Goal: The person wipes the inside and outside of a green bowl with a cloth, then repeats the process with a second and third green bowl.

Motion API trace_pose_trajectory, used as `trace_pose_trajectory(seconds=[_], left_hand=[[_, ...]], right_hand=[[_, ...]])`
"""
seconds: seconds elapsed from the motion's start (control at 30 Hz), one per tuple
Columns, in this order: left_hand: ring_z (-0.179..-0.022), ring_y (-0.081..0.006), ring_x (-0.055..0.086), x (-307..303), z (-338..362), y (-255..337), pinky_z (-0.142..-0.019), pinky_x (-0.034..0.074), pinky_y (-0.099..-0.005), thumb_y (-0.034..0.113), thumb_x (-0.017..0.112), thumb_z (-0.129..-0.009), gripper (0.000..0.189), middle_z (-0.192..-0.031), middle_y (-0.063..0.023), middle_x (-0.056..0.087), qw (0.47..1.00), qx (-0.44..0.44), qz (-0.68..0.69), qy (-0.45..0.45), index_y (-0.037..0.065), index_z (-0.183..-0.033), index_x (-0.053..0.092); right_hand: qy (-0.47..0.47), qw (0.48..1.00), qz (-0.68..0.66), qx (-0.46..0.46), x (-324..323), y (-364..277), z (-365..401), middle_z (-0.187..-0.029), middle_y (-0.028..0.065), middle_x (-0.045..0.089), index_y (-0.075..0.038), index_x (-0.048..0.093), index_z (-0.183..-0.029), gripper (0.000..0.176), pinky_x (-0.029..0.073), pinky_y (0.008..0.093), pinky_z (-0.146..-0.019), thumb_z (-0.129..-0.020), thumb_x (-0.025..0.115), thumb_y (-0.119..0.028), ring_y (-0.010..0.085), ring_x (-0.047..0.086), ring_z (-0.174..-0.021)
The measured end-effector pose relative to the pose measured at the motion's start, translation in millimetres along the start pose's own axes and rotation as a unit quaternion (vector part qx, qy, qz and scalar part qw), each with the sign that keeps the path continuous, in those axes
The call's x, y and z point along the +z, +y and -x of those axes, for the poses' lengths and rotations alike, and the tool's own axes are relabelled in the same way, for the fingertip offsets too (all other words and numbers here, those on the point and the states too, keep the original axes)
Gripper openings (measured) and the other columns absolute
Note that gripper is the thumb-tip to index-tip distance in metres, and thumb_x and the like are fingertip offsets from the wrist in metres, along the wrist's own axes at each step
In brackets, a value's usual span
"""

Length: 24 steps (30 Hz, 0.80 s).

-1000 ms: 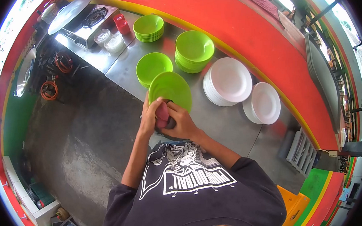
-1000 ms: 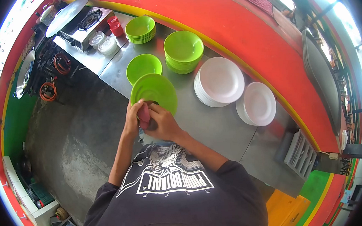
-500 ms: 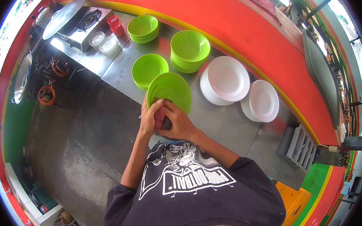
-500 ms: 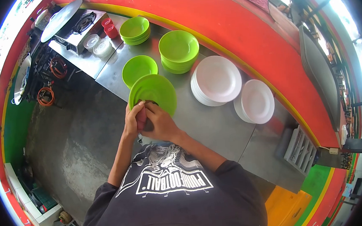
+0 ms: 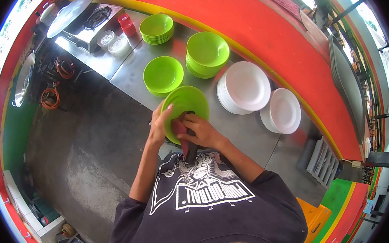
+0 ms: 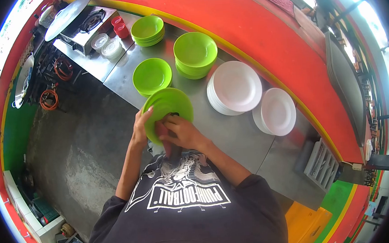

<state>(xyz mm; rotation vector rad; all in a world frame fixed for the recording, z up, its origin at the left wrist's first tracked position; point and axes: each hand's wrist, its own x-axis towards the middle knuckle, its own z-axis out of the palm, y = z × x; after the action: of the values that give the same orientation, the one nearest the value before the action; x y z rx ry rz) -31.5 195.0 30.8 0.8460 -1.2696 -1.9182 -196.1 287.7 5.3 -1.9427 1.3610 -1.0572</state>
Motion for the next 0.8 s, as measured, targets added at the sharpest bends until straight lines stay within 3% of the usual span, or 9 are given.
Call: trace_pose_trajectory(seconds=[0.03,0.07,0.17,0.3,0.4,0.5,0.7,0.8], left_hand=[[-0.105,-0.0173,0.063,6,1,-1,-0.092,0.048,-0.0293,0.028,0.054,-0.100,0.048,-0.119,-0.0117,0.066,1.000,0.011,-0.010,0.001,-0.002,-0.137,0.056],[-0.090,-0.0132,0.062,8,4,0,-0.080,0.050,-0.0265,0.030,0.055,-0.101,0.048,-0.106,-0.0082,0.067,0.998,-0.025,-0.065,0.007,0.000,-0.139,0.057],[-0.079,-0.0109,0.057,10,3,4,-0.070,0.048,-0.0251,0.033,0.054,-0.102,0.047,-0.094,-0.0048,0.065,0.994,-0.042,-0.105,0.005,0.001,-0.137,0.058],[-0.080,-0.0114,0.056,6,5,0,-0.073,0.047,-0.0271,0.034,0.054,-0.102,0.045,-0.091,-0.0048,0.064,0.996,-0.060,-0.059,-0.013,0.000,-0.130,0.061],[-0.084,-0.0123,0.058,0,6,0,-0.076,0.047,-0.0281,0.034,0.054,-0.102,0.043,-0.096,-0.0057,0.065,0.997,-0.050,-0.052,0.009,0.000,-0.126,0.063],[-0.090,-0.0139,0.061,-2,3,-1,-0.081,0.048,-0.0284,0.033,0.053,-0.102,0.043,-0.102,-0.0066,0.067,0.997,-0.021,-0.048,0.059,-0.001,-0.125,0.063],[-0.093,-0.0152,0.065,-13,-4,-6,-0.082,0.052,-0.0300,0.036,0.050,-0.103,0.045,-0.105,-0.0078,0.069,0.994,-0.004,0.002,0.105,-0.001,-0.125,0.062],[-0.094,-0.0140,0.063,-16,-6,-12,-0.082,0.050,-0.0282,0.037,0.051,-0.103,0.045,-0.106,-0.0074,0.069,0.994,-0.031,0.023,0.102,-0.001,-0.124,0.063]], right_hand=[[0.017,1.000,-0.001,0.015,8,1,-1,-0.106,0.0150,0.060,0.000,0.064,-0.107,0.034,0.048,0.0441,-0.087,-0.085,0.076,-0.024,0.0373,0.058,-0.097],[0.034,0.999,-0.002,0.029,18,3,-3,-0.106,0.0158,0.059,0.000,0.063,-0.109,0.033,0.048,0.0444,-0.087,-0.086,0.074,-0.021,0.0379,0.058,-0.097],[0.112,0.991,0.066,0.015,28,1,-13,-0.109,0.0174,0.058,0.000,0.061,-0.112,0.032,0.048,0.0452,-0.086,-0.086,0.071,-0.016,0.0388,0.057,-0.099],[0.146,0.970,0.190,0.030,14,10,-26,-0.110,0.0180,0.058,0.000,0.060,-0.112,0.032,0.048,0.0475,-0.084,-0.083,0.070,-0.011,0.0388,0.057,-0.099],[0.094,0.963,0.238,0.081,9,15,-20,-0.111,0.0176,0.060,-0.001,0.059,-0.113,0.033,0.047,0.0486,-0.085,-0.084,0.069,-0.012,0.0377,0.057,-0.099],[0.003,0.971,0.218,0.099,3,15,-8,-0.120,0.0205,0.057,0.000,0.057,-0.120,0.039,0.046,0.0472,-0.094,-0.087,0.070,-0.015,0.0387,0.054,-0.109],[-0.149,0.984,-0.089,0.038,-3,-8,0,-0.143,0.0229,0.042,0.002,0.054,-0.133,0.053,0.035,0.0460,-0.111,-0.090,0.073,-0.023,0.0367,0.039,-0.136],[-0.117,0.985,-0.123,0.012,11,4,-11,-0.139,0.0200,0.048,0.001,0.055,-0.130,0.051,0.039,0.0448,-0.109,-0.088,0.075,-0.020,0.0326,0.046,-0.133]])
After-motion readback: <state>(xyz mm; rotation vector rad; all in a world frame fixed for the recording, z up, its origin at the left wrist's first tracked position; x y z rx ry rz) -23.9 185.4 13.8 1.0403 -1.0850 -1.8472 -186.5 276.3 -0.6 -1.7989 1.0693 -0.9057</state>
